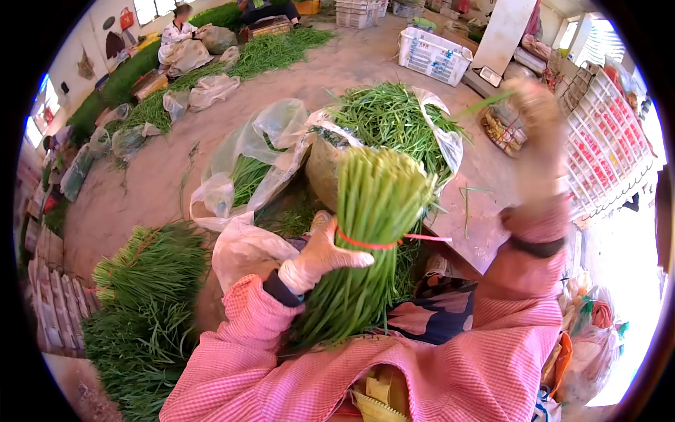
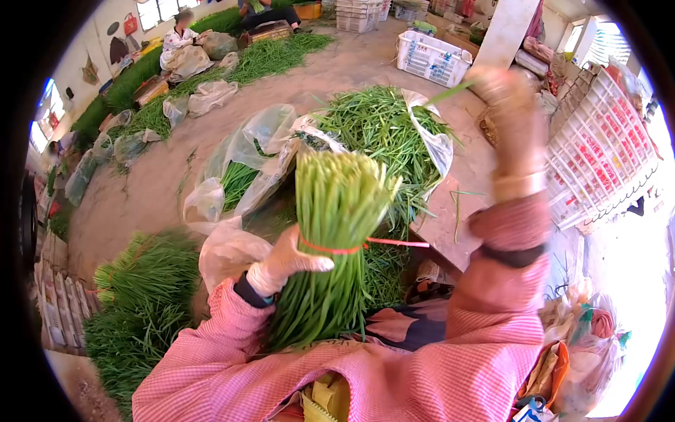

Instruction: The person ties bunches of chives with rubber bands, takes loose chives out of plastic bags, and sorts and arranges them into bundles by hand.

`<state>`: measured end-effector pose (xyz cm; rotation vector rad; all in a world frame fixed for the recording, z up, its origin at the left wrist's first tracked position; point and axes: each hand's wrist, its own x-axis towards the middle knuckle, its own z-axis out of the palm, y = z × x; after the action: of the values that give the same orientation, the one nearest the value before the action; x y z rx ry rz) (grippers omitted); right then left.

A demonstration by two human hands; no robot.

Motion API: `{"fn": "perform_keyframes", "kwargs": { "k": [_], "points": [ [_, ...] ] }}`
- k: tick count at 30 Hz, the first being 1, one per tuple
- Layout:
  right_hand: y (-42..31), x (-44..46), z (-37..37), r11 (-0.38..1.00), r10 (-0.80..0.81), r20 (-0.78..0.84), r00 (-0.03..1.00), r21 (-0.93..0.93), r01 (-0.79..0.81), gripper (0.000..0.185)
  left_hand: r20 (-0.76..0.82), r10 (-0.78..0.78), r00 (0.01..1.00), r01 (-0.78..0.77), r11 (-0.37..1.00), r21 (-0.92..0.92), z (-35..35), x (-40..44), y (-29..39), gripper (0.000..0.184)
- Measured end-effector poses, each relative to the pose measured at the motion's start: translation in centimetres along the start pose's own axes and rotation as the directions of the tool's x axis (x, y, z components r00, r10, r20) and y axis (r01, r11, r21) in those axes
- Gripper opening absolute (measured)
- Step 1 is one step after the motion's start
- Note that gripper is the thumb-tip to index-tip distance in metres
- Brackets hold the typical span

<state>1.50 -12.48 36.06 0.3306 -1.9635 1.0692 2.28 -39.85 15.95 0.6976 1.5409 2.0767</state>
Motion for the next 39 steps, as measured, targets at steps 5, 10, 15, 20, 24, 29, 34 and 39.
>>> {"fn": "perform_keyframes", "kwargs": {
  "k": [5,10,15,20,24,29,34,39],
  "points": [
    [-2.9,2.7,-7.0,0.981,0.191,0.061,0.98,-0.032,-0.19,0.036,-0.016,0.217,0.976,-0.217,0.976,-0.002,-5.5,2.7,4.2,0.05],
    [-0.4,-0.3,-0.8,0.856,-0.025,0.444,0.895,-0.453,0.249,0.066,-0.248,0.229,0.941,-0.262,0.959,-0.111,-8.0,5.0,7.7,0.036],
    [-1.5,-0.4,9.9,0.941,-0.214,0.314,0.925,0.32,0.108,0.116,-0.267,0.31,0.912,-0.339,0.938,-0.067,-4.2,4.7,9.3,0.042],
    [-1.5,-10.4,16.7,0.724,0.035,0.504,0.863,0.583,-0.37,0.115,-0.385,0.32,0.866,-0.397,0.907,-0.139,-1.4,2.9,9.9,0.041],
    [-4.0,-17.1,15.6,0.981,0.053,0.246,0.968,0.168,-0.096,0.129,-0.121,0.06,0.991,-0.118,0.819,-0.561,-3.3,0.0,8.1,0.042],
    [-4.6,-18.8,12.0,0.947,0.197,0.107,0.974,0.237,-0.218,0.129,0.317,0.271,0.909,-0.037,0.809,-0.586,-0.1,1.6,8.3,0.044],
    [-3.8,-16.3,6.0,0.845,0.193,-0.187,0.963,0.53,-0.067,0.109,-0.071,0.334,0.94,-0.34,0.933,-0.12,10.5,3.3,10.6,0.055],
    [-6.2,-15.0,-8.6,0.668,0.516,0.051,0.855,0.602,-0.439,0.068,0.461,-0.266,0.847,0.072,0.915,0.396,14.4,4.8,6.2,0.067]
  ]
}}
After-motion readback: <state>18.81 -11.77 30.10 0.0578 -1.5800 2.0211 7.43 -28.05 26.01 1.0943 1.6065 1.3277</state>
